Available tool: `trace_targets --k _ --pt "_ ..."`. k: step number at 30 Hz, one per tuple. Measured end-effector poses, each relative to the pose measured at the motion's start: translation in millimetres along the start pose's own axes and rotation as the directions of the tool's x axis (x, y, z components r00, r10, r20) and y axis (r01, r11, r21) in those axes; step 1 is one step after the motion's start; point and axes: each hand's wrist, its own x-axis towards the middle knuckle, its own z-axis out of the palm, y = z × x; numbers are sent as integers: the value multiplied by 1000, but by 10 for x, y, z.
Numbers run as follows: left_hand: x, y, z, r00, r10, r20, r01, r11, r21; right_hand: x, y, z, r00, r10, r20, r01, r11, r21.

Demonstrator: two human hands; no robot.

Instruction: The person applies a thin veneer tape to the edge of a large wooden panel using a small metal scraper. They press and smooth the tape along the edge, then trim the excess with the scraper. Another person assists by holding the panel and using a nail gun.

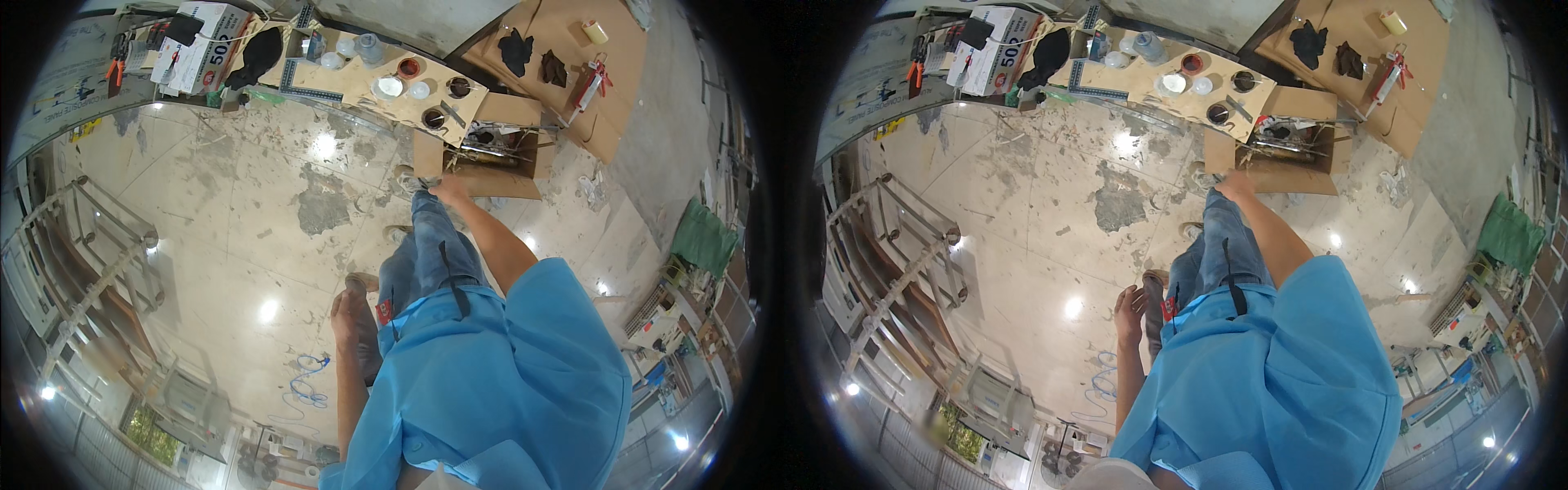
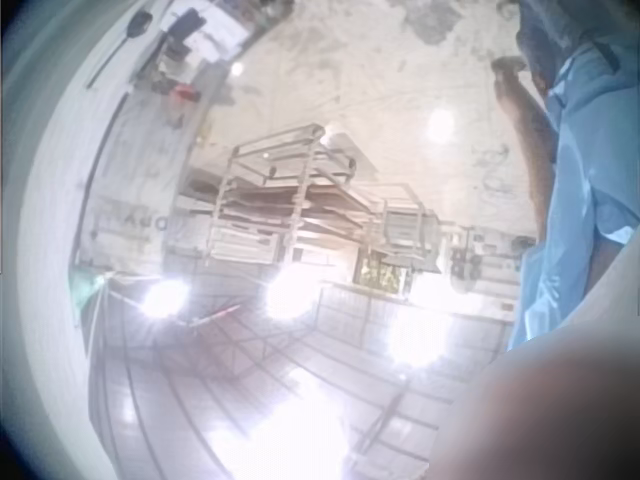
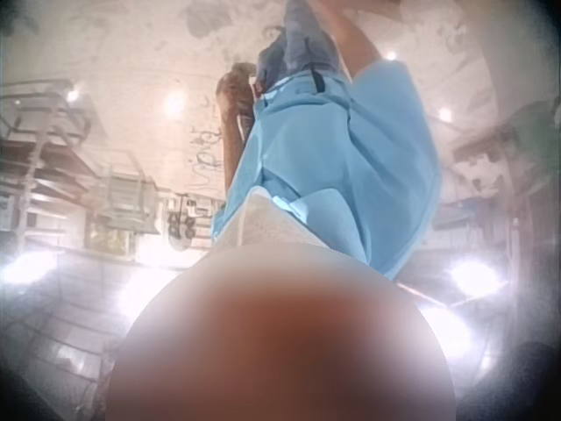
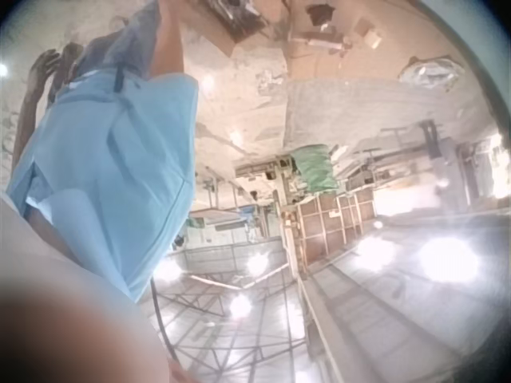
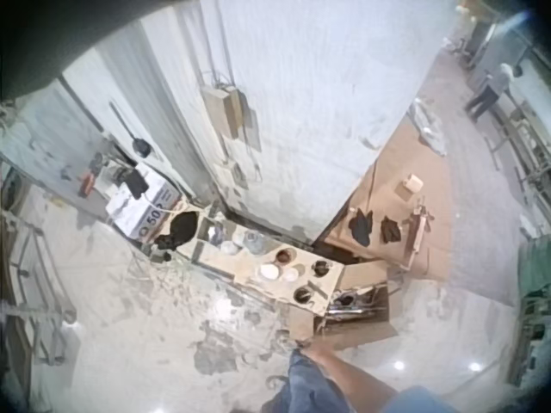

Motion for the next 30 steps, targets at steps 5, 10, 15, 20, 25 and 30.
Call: trace_targets --k 5,10,15,20,25,30 --pt "47 -154 -197 1000 -3 -8 3 998 -65 190 -162 99 993 -81 -82 84 996 37" --pt "229 -566 -472 995 -57 -77 40 978 -203 463 -312 71 981 -102 167 49 954 295" --pt "565 -829 -970 960 100 -263 -188 923 -336 802 -458 51 97 -867 488 752 -257 -606" --pt "797 -1198 -1375 908 0 -420 -262 782 -565 1044 -1351 341 76 -692 718 641 -518 -567" --pt "868 -1926 -1686 855 -255 -452 -184 665 -724 360 -2986 998 557 -493 669 824 429 -370" --pt "771 -2569 -1612 830 -266 -490 -175 710 -682 -670 -4322 1607 754 -449 479 499 866 26"
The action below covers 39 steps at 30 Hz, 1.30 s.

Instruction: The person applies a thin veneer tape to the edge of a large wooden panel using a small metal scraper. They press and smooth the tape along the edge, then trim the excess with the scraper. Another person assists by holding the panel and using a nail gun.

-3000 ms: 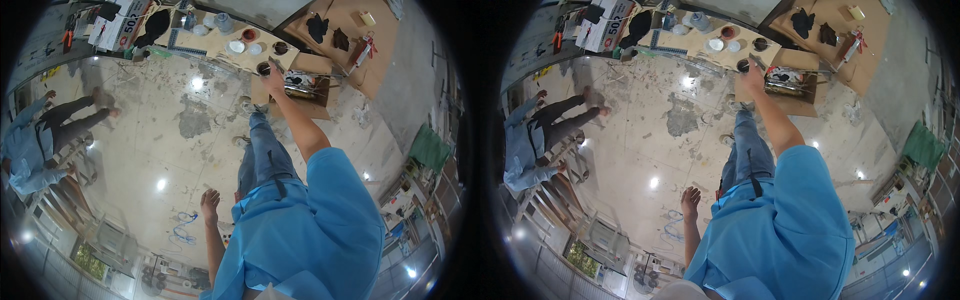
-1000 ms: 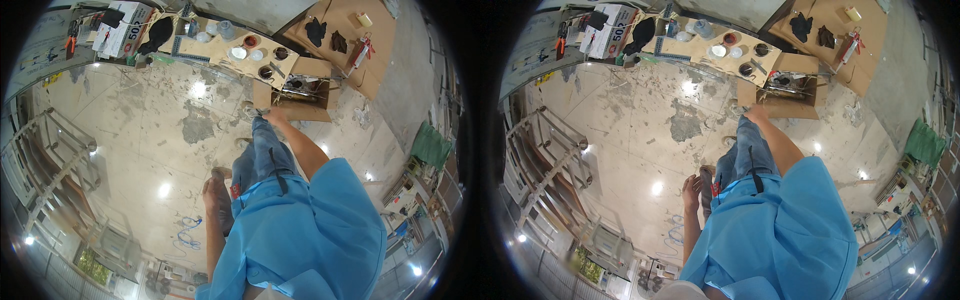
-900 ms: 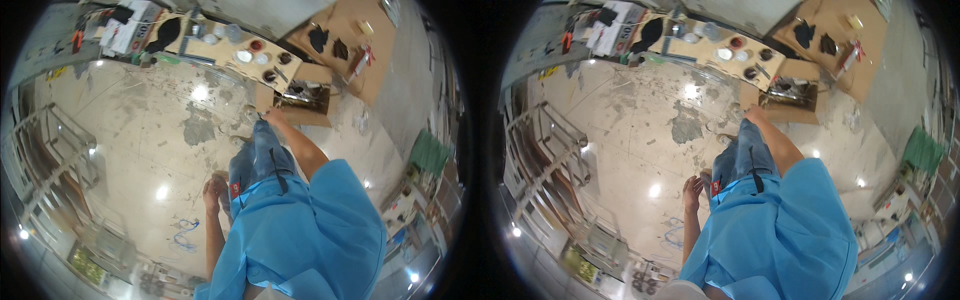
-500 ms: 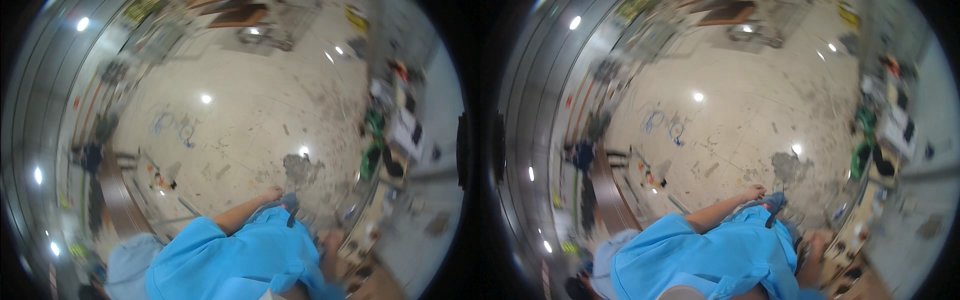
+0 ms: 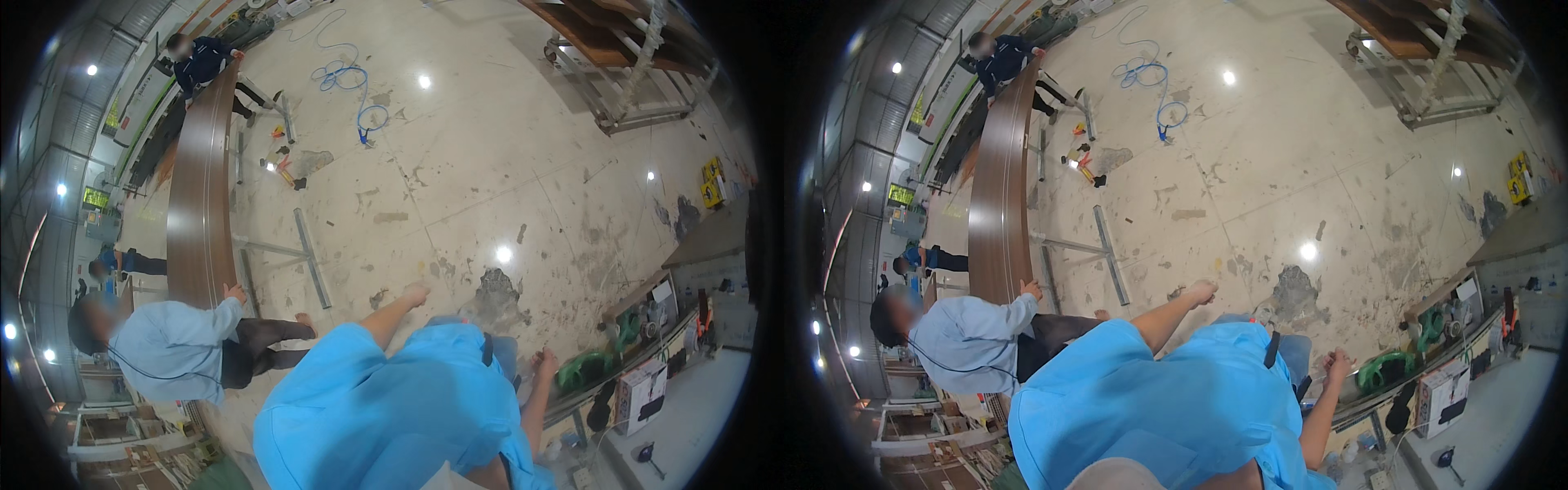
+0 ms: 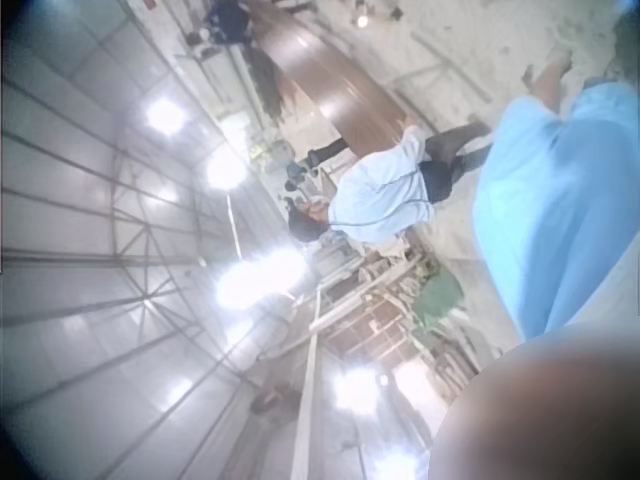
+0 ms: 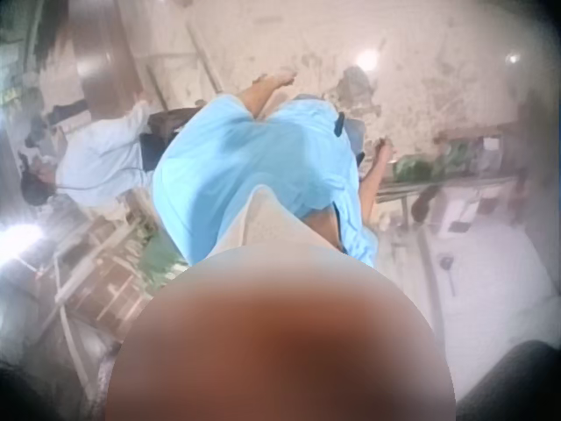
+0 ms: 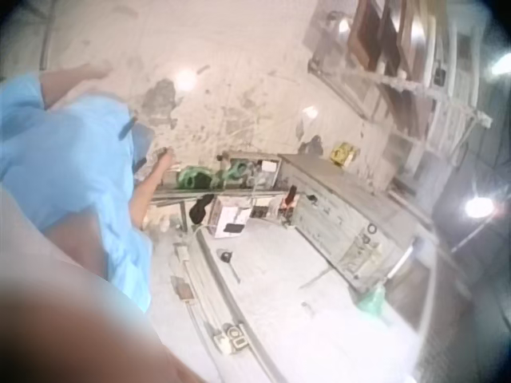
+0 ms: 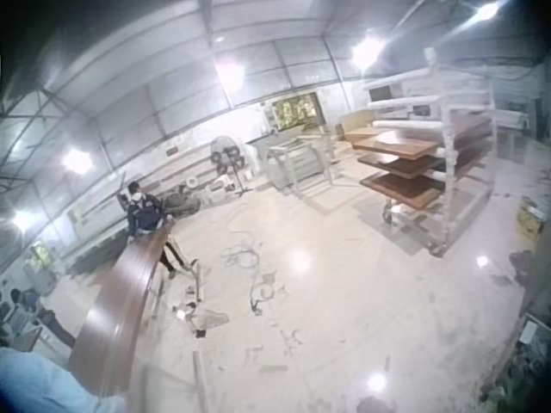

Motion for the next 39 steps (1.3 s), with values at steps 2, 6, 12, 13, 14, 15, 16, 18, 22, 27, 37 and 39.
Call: trace_targets --k 2,6,12,13,14,15,16,18,22,27,37,39 --pt "-38 -49 -43 998 -57 -31 56 998 -19 71 -369 220 1000 9 1 -9 999 -33" --pt "-65 90 77 995 28 98 -73 869 489 239 -490 282 998 67 9 -65 989 -134" --pt "377 1153 534 942 175 287 -298 828 474 749 190 -296 971 -238 -4 221 907 -359" --pt "508 1480 575 903 248 350 -391 810 436 844 298 -410 903 -414 118 403 716 -570" --pt "572 1785 632 901 234 367 -394 796 460 969 365 -470 843 -462 277 487 433 -759" --pt "650 2100 685 938 121 325 -284 806 520 1109 381 -531 976 -216 19 190 812 -552" --pt "722 2427 733 944 78 321 -242 824 511 1204 365 -620 970 220 -106 -239 942 -234" --pt "886 3094 886 960 18 279 -87 968 236 1378 185 -777 914 285 -291 -221 947 234" --pt "1266 4283 1204 948 77 310 -93 995 35 1304 -487 -1143 882 183 -435 -124 979 160" --pt "1399 5175 1893 910 139 391 -193 976 103 1207 -1014 -1135 827 290 -481 17 843 538" --pt "1769 5619 2576 762 -26 647 -285 884 371 964 -345 -204 831 370 -415 -219 904 368" --pt "1973 5810 2436 751 75 656 -367 873 320 1055 -361 -20 895 226 -384 -214 974 75"
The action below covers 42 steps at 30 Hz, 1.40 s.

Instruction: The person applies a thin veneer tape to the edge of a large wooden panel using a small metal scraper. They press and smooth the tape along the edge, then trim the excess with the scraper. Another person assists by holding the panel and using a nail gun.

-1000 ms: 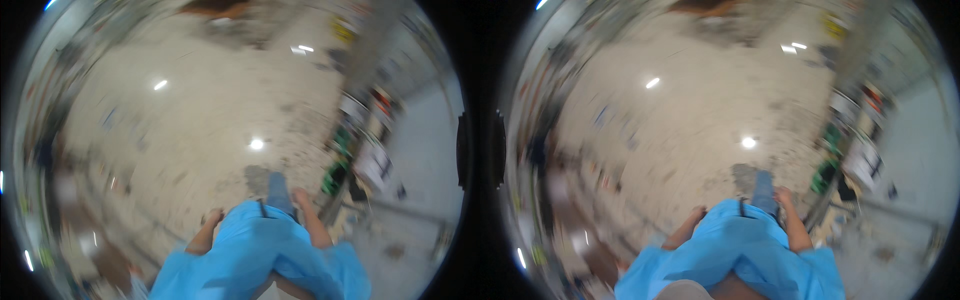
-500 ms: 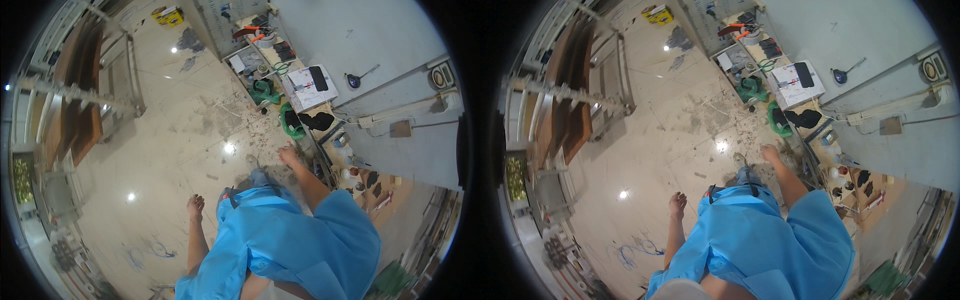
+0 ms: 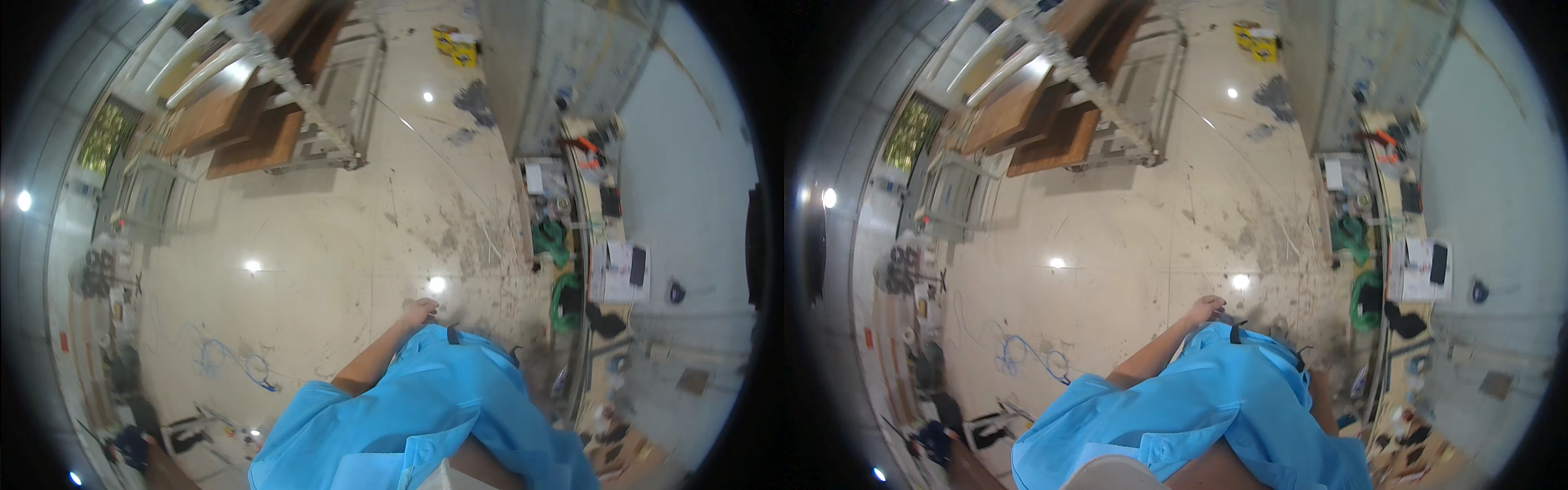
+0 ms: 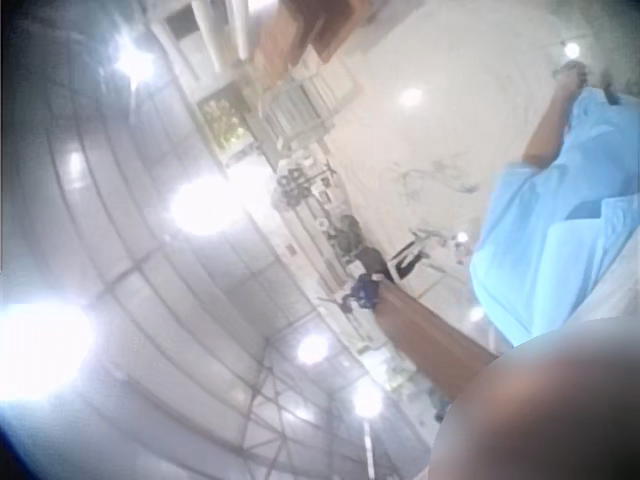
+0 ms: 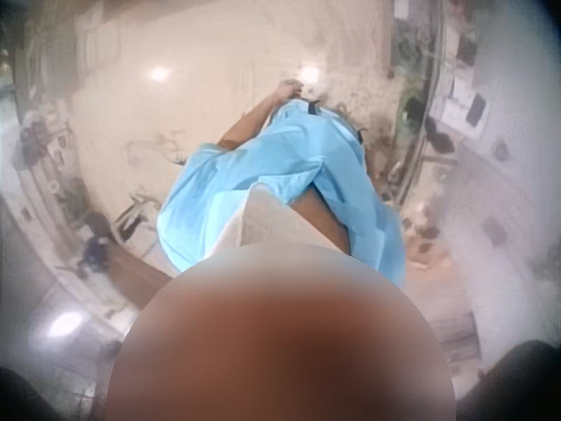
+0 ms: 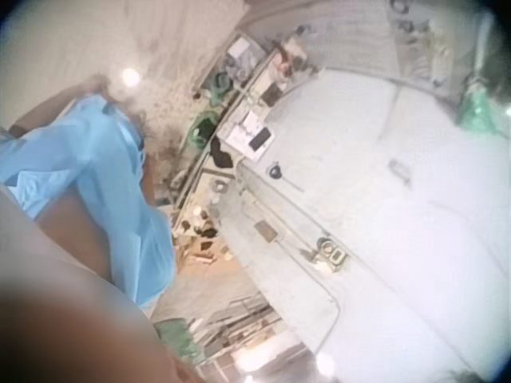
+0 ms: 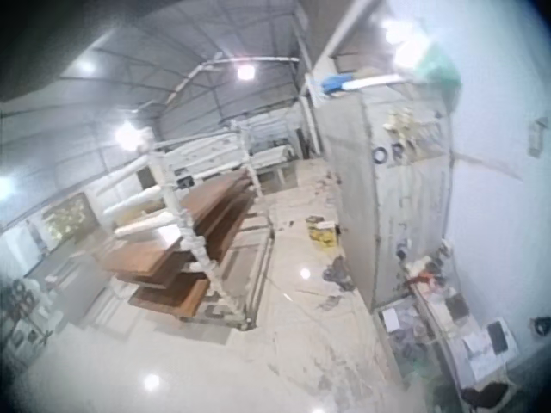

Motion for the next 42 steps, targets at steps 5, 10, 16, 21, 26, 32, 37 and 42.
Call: trace_targets --k 5,10,16,21,26,32,37,42 --pt "59 -236 -1142 970 -33 -242 -38 958 -284 470 -534 488 837 -459 297 526 530 -665" --pt "-350 -1224 -2297 826 -335 -453 -13 793 -609 1189 -2121 972 671 -598 439 626 140 -767" --pt "-992 -2167 -2907 652 -571 -498 8 663 -748 1273 -4673 2153 913 -324 249 312 946 88" --pt "-1119 -2387 -2741 632 -659 -409 -94 459 -884 1128 -5749 3208 860 -310 406 380 919 -104" --pt "-840 -2061 -2583 662 -690 -292 -109 297 -949 1585 -6092 4039 803 -174 570 406 859 -310" --pt "-542 -1157 -3217 652 -593 -472 -98 551 -829 1812 -6831 4886 829 -9 559 372 756 -539" --pt "-601 -1037 -3880 359 -437 -825 -46 874 -483 1860 -7850 5797 745 -22 667 513 659 -550" --pt "-560 -1179 -4188 606 -595 -528 -546 171 -820 1335 -8882 6863 597 -225 770 744 515 -426"
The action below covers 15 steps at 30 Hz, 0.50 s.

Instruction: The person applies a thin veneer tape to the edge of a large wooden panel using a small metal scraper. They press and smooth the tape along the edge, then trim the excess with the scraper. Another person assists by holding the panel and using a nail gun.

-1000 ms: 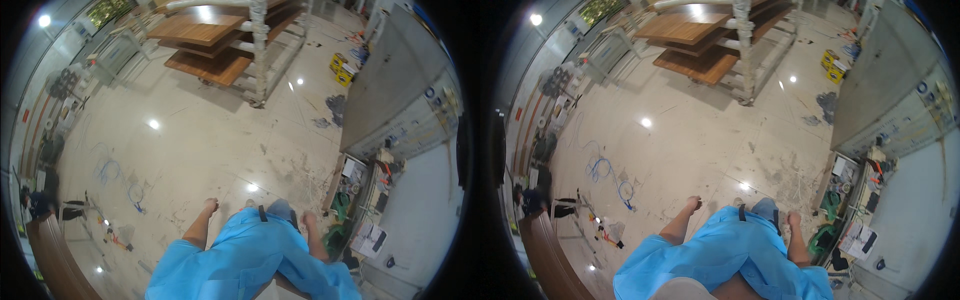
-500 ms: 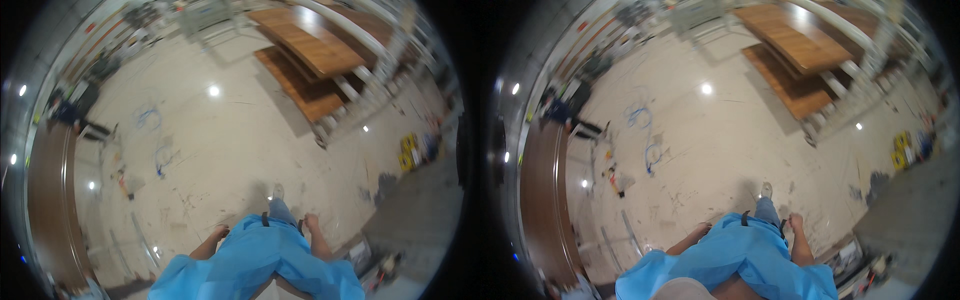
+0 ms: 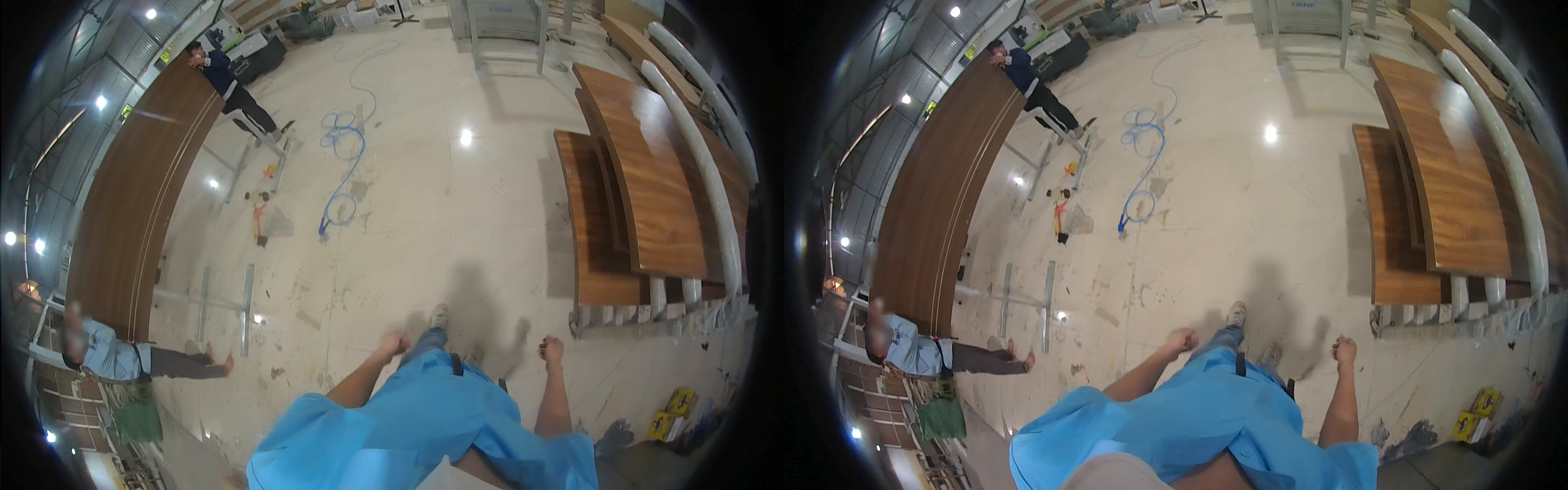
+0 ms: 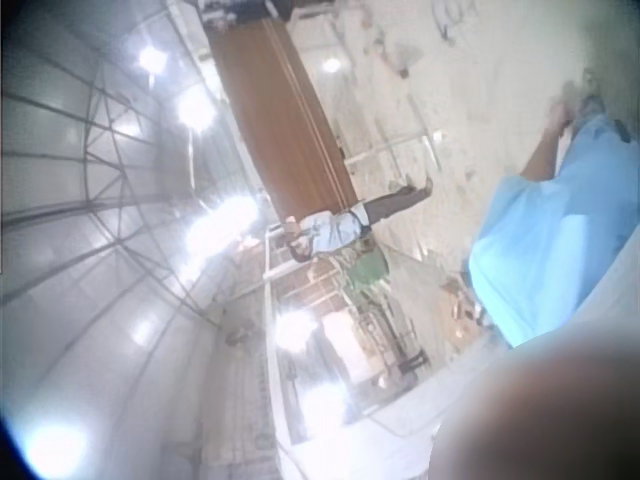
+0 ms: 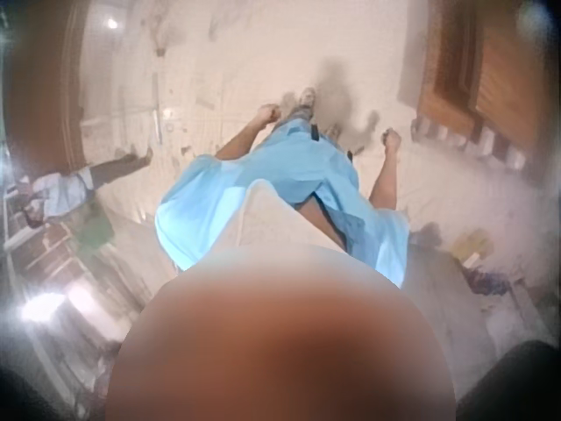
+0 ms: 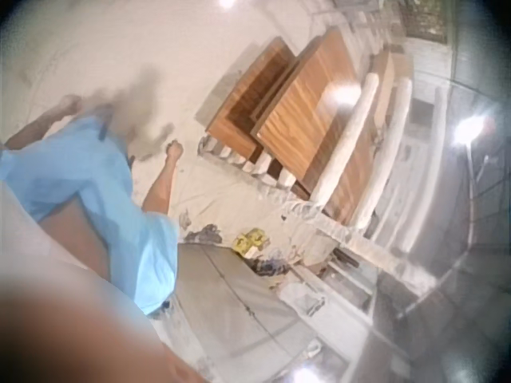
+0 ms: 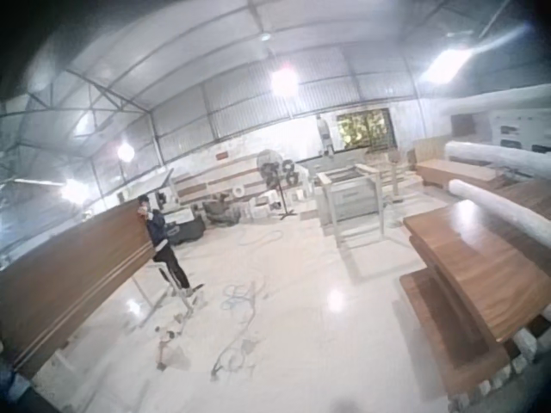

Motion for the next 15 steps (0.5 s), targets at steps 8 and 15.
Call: trace_targets --k 8,15 --pt "487 286 -264 970 -66 -233 68 998 0 -684 -2970 -107 627 -751 -209 739 657 -146" --pt "817 942 -390 973 72 -220 -104 985 -137 -536 -4370 -975 179 -931 -317 578 360 -732"
